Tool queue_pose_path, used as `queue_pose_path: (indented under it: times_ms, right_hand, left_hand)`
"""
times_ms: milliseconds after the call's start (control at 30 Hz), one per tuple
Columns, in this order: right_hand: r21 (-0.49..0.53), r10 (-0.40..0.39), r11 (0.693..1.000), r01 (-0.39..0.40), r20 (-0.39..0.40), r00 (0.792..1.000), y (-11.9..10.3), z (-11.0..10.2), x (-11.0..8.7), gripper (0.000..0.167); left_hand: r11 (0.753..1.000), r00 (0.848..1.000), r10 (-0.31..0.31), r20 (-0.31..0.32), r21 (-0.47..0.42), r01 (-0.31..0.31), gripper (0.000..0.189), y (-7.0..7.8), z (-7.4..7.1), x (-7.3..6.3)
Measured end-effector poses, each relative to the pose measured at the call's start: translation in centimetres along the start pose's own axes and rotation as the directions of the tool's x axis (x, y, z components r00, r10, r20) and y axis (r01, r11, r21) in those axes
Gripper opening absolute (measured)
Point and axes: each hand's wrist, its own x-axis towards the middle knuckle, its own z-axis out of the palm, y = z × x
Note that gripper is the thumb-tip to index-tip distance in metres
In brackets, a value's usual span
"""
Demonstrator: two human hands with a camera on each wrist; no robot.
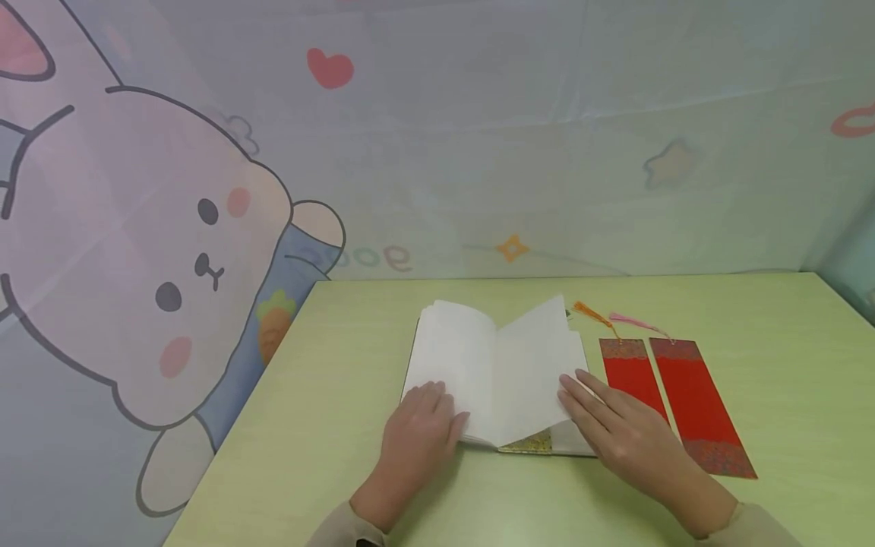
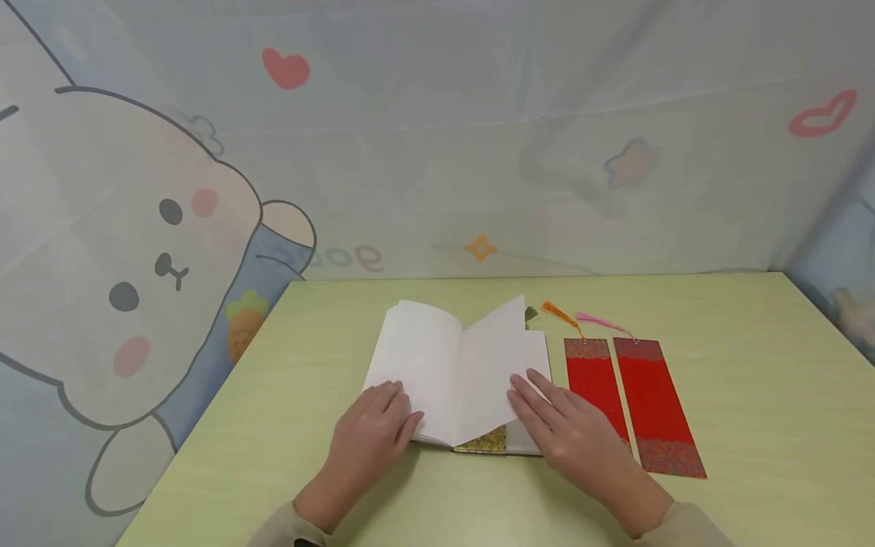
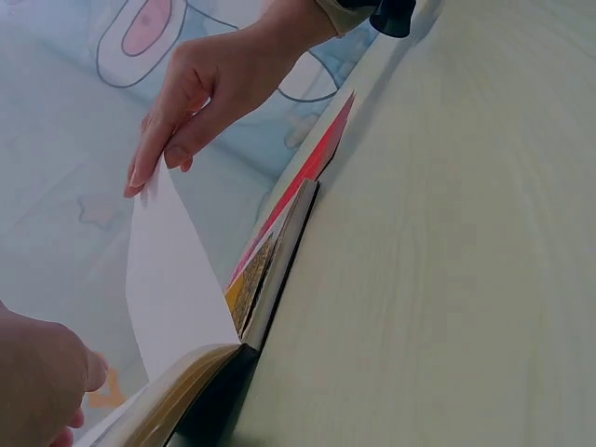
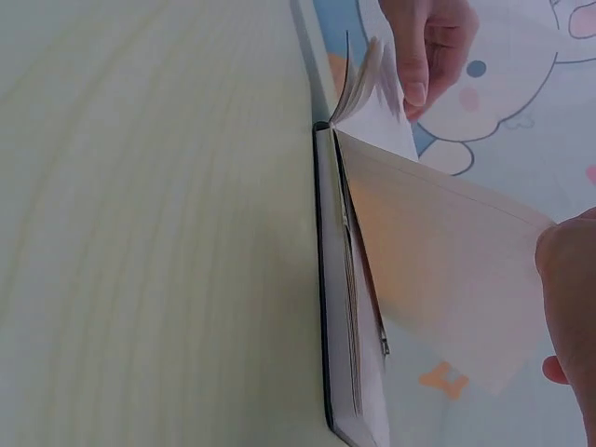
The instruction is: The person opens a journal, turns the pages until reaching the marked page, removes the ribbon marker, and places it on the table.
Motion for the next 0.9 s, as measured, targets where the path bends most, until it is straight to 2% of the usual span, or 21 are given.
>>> queue_pose_path:
  times_ms: [133, 267, 400, 633, 900]
  right_hand:
    - [-0.006, -0.014, 1.0, 0.013, -0.033, 0.999, 0.0, 0.1, 0.6, 0.034]
    - [0.004, -0.016, 1.0, 0.016, -0.053, 0.998, 0.0, 0.2, 1.2, 0.034]
    - [0.01, -0.011, 1.0, 0.011, -0.061, 0.998, -0.1, 0.3, 1.8, 0.034]
    - [0.002, -0.006, 1.0, 0.006, -0.057, 0.998, -0.3, 0.5, 2.4, 0.033]
    - [0.003, -0.003, 1.0, 0.003, -0.077, 0.997, -0.3, 0.8, 2.6, 0.032]
  left_hand:
    - [1.0, 1.0, 0.018, 0.002, -0.004, -0.018, 0.024, 0.7, 0.1, 0.6]
    - [0.999, 0.999, 0.02, 0.045, -0.028, -0.019, 0.028, 1.4, 0.1, 1.3]
    - [0.999, 0.996, 0.027, 0.083, -0.032, -0.024, 0.038, 2.2, 0.2, 1.8]
    - [0.996, 0.993, 0.076, 0.094, -0.062, -0.07, 0.058, 3.8, 0.8, 2.7]
    - [0.992, 0.979, 0.112, 0.173, -0.077, -0.1, 0.075, 5.5, 1.5, 3.3]
